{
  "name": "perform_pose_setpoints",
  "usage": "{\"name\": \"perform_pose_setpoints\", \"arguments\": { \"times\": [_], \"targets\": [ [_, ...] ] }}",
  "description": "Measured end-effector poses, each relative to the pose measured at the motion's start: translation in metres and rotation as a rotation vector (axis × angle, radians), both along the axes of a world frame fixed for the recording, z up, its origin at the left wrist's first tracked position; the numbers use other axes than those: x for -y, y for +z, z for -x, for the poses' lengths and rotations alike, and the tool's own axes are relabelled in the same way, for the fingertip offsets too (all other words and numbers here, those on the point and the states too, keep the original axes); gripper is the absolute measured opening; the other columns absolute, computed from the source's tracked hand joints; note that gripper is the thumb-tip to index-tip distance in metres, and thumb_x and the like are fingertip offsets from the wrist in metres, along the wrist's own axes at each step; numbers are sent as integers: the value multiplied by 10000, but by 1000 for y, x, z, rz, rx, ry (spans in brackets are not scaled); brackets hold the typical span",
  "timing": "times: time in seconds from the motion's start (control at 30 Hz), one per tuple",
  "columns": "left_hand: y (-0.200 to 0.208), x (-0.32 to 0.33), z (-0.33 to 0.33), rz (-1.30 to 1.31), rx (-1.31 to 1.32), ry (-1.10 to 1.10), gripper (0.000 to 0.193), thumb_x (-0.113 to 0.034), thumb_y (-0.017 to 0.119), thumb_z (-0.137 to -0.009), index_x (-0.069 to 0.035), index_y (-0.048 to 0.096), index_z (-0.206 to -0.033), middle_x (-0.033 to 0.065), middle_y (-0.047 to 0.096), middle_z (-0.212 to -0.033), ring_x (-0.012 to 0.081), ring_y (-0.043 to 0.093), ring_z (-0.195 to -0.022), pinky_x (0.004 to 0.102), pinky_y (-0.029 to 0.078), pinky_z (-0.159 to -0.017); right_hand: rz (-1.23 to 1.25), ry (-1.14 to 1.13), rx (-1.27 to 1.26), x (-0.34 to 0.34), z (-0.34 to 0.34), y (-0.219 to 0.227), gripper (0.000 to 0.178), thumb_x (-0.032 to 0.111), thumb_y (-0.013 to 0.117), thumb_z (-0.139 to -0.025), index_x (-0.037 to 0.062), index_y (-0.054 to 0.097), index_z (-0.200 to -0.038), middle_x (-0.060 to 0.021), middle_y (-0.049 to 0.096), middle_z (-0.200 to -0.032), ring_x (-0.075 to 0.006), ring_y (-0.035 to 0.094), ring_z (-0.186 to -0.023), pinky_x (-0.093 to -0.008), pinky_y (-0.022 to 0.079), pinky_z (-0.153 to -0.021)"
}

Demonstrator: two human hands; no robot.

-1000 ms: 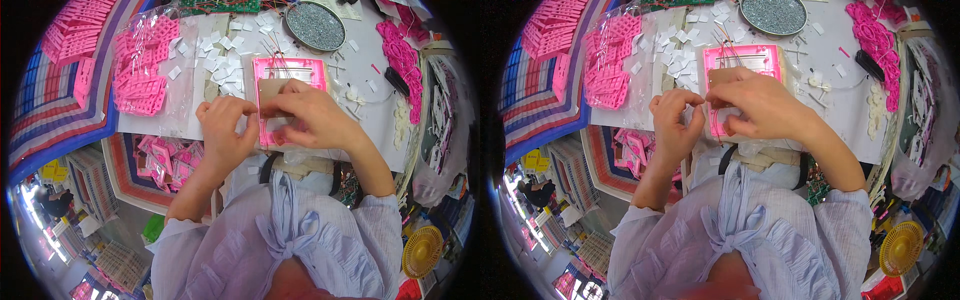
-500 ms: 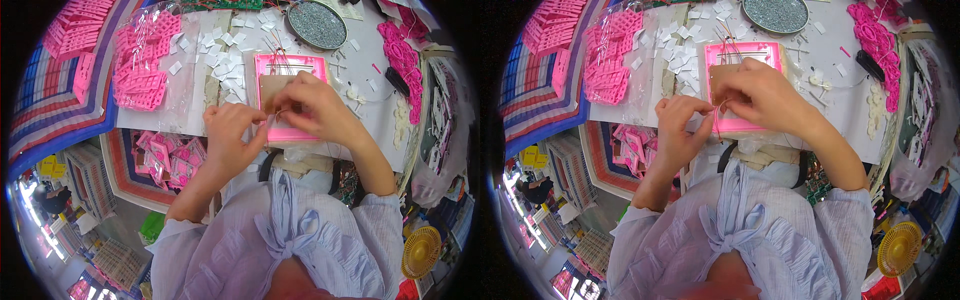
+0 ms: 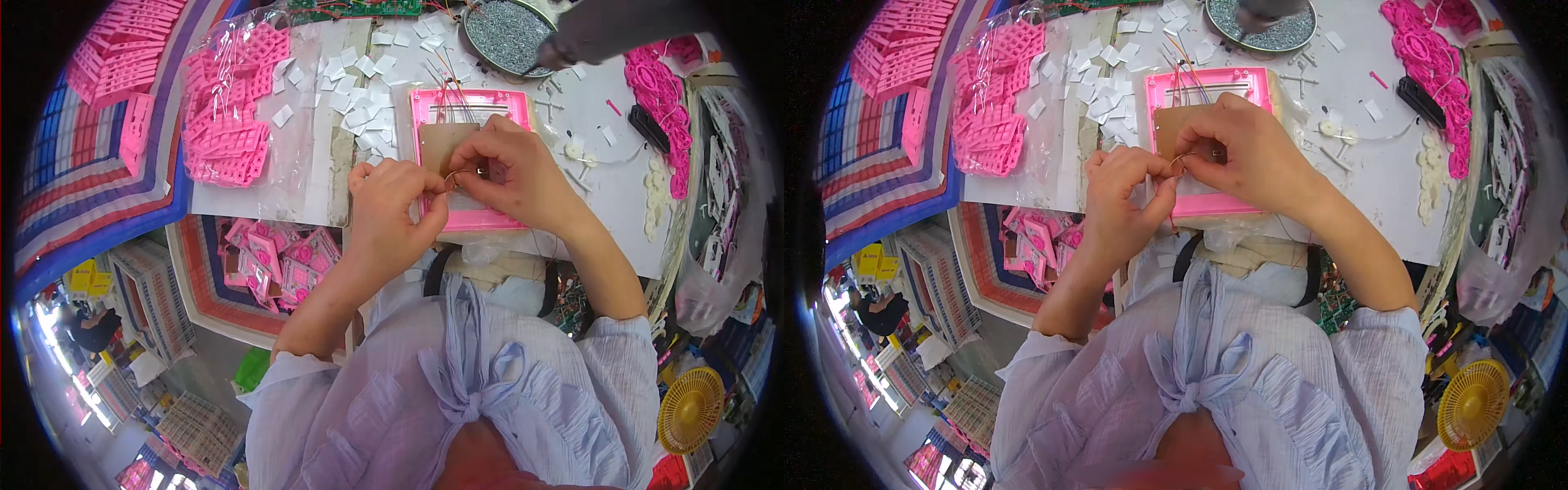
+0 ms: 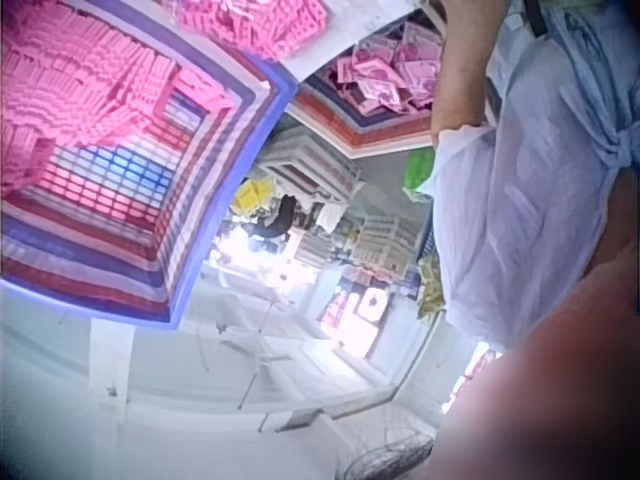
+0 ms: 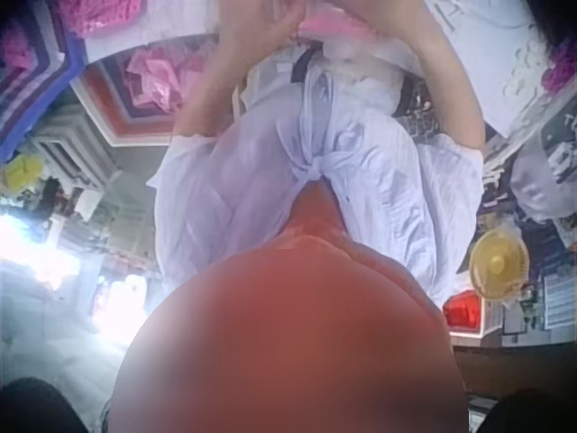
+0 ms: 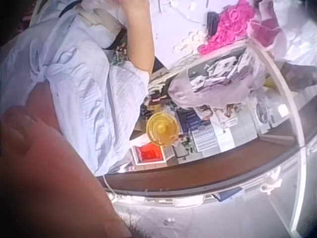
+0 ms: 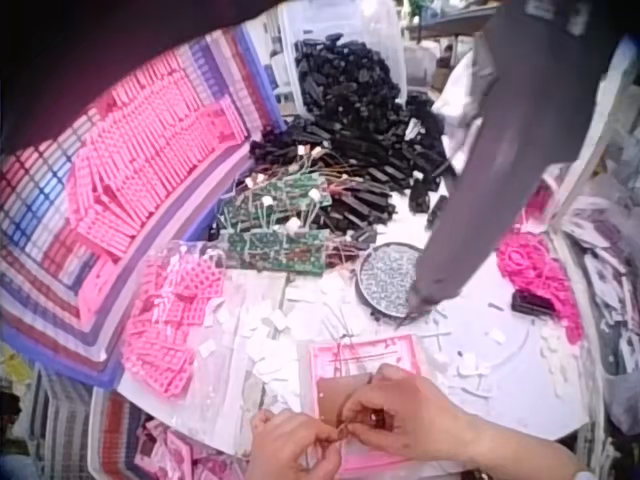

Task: Assembling electronic components and screws into a pink toy house casing.

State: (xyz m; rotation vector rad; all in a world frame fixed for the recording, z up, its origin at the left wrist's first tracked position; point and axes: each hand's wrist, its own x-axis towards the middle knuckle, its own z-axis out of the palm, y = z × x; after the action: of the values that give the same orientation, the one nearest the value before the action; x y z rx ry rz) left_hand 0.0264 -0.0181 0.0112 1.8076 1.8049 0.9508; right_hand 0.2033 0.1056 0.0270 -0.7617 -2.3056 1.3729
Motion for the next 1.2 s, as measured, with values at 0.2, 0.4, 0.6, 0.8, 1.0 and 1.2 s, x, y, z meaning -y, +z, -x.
{"name": "perform_pose_setpoints", "arguments": {
  "times": [0.2, 0.4, 0.6, 0.8, 1.0, 1.2],
  "targets": [
    [-2, -3, -3, 27, 172, 24, 98, -69, 717, -774, -107, 674, -854, -2, 649, -795, 180, 595, -784, 363, 350, -797, -496, -9, -108, 5, 2, -7, 153, 76, 727, -763, 64, 684, -909, -55, 666, -942, -299, 565, -849, -375, 508, -748],
    [-3, -9, -8, -48, 256, -12, 86, 9, 707, -793, -40, 678, -857, 49, 655, -812, 179, 597, -748, 312, 449, -701, -475, -115, -121, 33, -8, -6, 205, 30, 751, -744, 32, 684, -938, -83, 702, -1002, -300, 631, -847, -375, 534, -725],
    [5, -10, -10, 94, 316, 18, 62, 5, 683, -839, -19, 682, -896, 51, 657, -801, 128, 609, -686, 263, 459, -631, -485, -227, -216, 44, -10, -20, 213, -9, 759, -746, 15, 686, -945, -108, 728, -1000, -243, 695, -735, -321, 556, -622],
    [7, -25, 11, 526, 741, 17, 107, -45, 638, -933, 31, 660, -1006, 45, 689, -831, 68, 616, -663, 212, 484, -619, -566, -120, -238, 45, -11, -20, 217, -14, 756, -732, 21, 680, -931, -106, 723, -1002, -234, 696, -749, -322, 563, -629],
    [11, -35, 25, 546, 735, -186, 146, -65, 662, -936, 24, 654, -1051, 51, 701, -863, 83, 639, -708, 252, 513, -641, -615, -34, -188, 42, -9, -22, 226, 23, 763, -713, 22, 676, -921, -98, 690, -1031, -260, 672, -841, -333, 559, -659],
    [0, -26, 23, 78, 116, -318, 184, -45, 677, -883, -16, 634, -1059, 107, 672, -864, 247, 660, -764, 349, 515, -679, -777, 0, -31, 46, -2, -24, 195, 128, 687, -695, 18, 679, -856, -86, 633, -1019, -258, 612, -918, -343, 536, -705]
  ]
}}
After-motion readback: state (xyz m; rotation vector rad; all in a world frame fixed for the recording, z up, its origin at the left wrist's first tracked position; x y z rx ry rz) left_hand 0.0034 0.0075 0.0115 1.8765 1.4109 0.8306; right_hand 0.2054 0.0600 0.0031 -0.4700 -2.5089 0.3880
